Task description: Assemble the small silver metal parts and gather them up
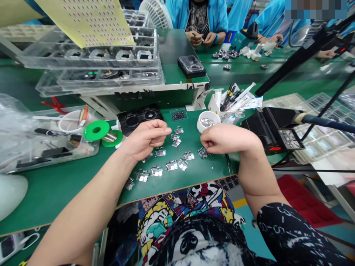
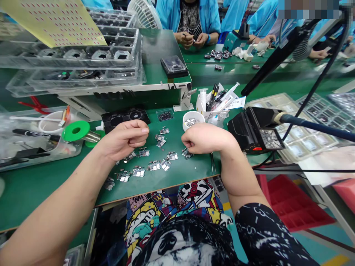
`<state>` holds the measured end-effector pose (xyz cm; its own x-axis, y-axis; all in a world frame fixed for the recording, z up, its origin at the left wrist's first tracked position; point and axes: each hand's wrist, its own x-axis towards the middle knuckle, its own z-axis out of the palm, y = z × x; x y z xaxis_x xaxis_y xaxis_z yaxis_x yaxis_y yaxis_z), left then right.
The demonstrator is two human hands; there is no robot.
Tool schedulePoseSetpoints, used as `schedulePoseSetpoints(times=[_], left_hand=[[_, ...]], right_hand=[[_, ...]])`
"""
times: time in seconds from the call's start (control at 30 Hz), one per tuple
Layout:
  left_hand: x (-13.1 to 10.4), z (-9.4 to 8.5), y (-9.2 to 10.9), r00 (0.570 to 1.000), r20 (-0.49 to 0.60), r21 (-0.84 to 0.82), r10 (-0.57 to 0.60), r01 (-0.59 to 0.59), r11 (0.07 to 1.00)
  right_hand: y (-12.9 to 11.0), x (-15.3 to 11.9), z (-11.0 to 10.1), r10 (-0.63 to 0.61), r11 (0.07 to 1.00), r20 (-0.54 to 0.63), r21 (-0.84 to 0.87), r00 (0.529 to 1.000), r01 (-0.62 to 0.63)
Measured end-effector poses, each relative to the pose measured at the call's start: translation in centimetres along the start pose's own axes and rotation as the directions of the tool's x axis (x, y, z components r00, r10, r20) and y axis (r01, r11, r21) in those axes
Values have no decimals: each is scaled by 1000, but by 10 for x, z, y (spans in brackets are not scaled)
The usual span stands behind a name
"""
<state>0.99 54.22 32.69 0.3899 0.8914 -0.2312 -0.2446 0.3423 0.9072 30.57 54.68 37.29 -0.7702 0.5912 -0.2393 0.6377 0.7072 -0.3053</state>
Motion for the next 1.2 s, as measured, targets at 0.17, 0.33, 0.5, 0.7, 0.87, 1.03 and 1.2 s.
schedulePoseSetpoints(times=[0.17,0.33,0.5,0.7,0.87,1.03,1.2], left_hand=[[-4,5,-2,994,60,163,-95,84,983],[-6,8,-7,983,130,386,-130,71,920],[-5,9,-11,990,122,439,-75,13,898],[-3,6,-12,1000,-7,363,-16,18,932],[0,4,-10,1000,-25,134,-5,9,991],[0,3,-9,1000,-13,114,-23,24,993],[-1,5,-11,999,17,167,-30,27,986]], right_hand=[[-4,0,-10,-131,962,-113,226,985,154],[-13,26,6,60,844,-285,526,957,103],[-14,47,25,219,718,-319,693,922,69],[-13,54,29,218,495,-297,854,930,157],[-18,62,40,206,483,-360,846,910,225],[-24,70,51,291,458,-441,843,849,281],[-26,70,49,329,465,-431,848,840,253]])
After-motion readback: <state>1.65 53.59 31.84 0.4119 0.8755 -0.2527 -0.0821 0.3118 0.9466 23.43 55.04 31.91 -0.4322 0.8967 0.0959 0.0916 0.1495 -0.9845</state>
